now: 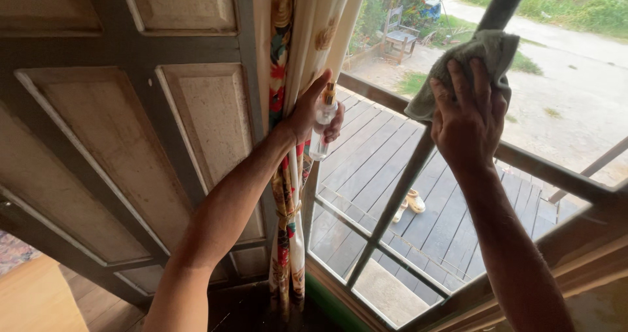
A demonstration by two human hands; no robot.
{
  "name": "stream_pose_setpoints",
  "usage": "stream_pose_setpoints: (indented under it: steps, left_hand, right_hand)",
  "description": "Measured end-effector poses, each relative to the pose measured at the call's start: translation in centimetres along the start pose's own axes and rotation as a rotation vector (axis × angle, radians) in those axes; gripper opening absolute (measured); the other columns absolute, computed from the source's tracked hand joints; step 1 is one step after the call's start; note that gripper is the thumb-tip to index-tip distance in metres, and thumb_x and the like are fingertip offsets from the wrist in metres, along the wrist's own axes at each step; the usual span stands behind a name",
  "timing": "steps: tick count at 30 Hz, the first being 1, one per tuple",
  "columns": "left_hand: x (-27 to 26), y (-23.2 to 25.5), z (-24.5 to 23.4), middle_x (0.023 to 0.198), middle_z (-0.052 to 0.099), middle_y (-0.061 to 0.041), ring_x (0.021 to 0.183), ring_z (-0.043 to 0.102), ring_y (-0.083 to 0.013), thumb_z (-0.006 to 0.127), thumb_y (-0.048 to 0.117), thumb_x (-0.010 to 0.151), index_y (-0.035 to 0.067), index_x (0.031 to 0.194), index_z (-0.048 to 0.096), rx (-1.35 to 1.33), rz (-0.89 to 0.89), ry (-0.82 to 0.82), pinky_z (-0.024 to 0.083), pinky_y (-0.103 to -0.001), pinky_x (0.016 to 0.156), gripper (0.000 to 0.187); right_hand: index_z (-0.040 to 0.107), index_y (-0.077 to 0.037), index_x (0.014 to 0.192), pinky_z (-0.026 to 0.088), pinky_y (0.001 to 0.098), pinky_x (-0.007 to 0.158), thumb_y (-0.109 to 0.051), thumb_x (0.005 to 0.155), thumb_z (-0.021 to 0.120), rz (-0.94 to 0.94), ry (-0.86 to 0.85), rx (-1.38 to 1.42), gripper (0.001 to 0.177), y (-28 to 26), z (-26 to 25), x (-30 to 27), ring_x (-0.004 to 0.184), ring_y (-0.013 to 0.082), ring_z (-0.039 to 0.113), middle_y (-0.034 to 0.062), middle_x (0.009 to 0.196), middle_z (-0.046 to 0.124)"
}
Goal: The person cleans a window and its frame using a spray bottle and a cloth. They repeatedly spray the glass and wipe it down, moving from the lower sections to the upper panes and the surrounding frame.
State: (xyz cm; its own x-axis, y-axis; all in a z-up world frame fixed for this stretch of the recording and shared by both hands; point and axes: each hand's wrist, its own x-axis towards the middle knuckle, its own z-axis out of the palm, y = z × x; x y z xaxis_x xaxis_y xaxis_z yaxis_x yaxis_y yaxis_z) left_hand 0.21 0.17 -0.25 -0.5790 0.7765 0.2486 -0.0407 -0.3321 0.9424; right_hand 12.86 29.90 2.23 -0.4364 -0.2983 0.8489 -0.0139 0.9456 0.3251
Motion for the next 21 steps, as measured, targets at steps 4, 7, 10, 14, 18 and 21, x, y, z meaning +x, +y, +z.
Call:
stream_pose_setpoints:
  steps: [4,7,10,14,18,21]
  left_hand:
    - [-0.2,-1.1,0.5,0.05,0.045,-0.01,0.043,0.047,-0.0241,0.037,0.086,0.088,0.004,0.059,0.052,0.082,0.116,-0.136,0.042,-0.04,0.047,0.088]
    - [0.4,-2.0,0.8,0.052,0.042,-0.007,0.046,0.046,-0.0241,0.035,0.084,0.089,0.002,0.059,0.051,-0.108,0.111,-0.308,0.041,-0.039,0.05,0.089]
    - [0.8,-3.4,1.6,0.053,0.042,-0.007,0.041,0.041,-0.0212,0.029,0.089,0.094,0.004,0.061,0.049,-0.11,0.191,-0.436,0.041,-0.038,0.045,0.094]
    - [1.4,-5.8,3.4,0.055,0.048,-0.009,0.044,0.046,-0.024,0.03,0.096,0.083,0.006,0.074,0.052,-0.263,0.135,-0.489,0.045,-0.038,0.05,0.093]
    - [2.5,-8.0,4.7,0.062,0.053,-0.009,0.054,0.057,-0.0262,0.038,0.093,0.077,0.006,0.08,0.054,-0.268,0.214,-0.424,0.053,-0.042,0.058,0.089]
    - [3.2,-8.8,5.7,0.067,0.056,-0.009,0.064,0.063,-0.0229,0.042,0.089,0.083,0.005,0.082,0.057,-0.165,0.186,-0.212,0.055,-0.04,0.065,0.086]
  right_hand:
    - [0.071,-0.014,0.137,0.03,0.0491,0.125,-0.024,0.113,0.072,-0.01,0.108,-0.084,0.026,1.4,0.1,-1.9,0.158,0.0277,0.037,0.0047,0.161,0.056]
    - [0.068,-0.011,0.142,0.025,0.0548,0.128,-0.021,0.113,0.068,0.026,0.123,-0.101,0.03,2.3,-0.1,-3.3,0.161,0.0311,0.035,0.0089,0.163,0.054]
    - [0.066,-0.011,0.144,0.019,0.0572,0.129,-0.019,0.115,0.065,0.087,0.129,-0.102,0.03,2.9,-0.5,-4.9,0.164,0.0332,0.032,0.0104,0.165,0.052]
    - [0.064,-0.013,0.148,0.014,0.0573,0.129,-0.021,0.116,0.063,0.131,0.107,-0.135,0.033,3.4,-0.7,-6.7,0.165,0.0334,0.03,0.0102,0.171,0.051]
    - [0.059,-0.013,0.158,0.013,0.059,0.127,-0.028,0.117,0.061,0.147,0.077,-0.088,0.043,3.5,-0.3,-8.1,0.161,0.0375,0.028,0.0134,0.171,0.046]
    - [0.056,-0.013,0.159,0.013,0.0602,0.126,-0.03,0.116,0.059,0.151,0.07,-0.093,0.046,3.1,-0.1,-9.1,0.16,0.0376,0.027,0.0131,0.17,0.044]
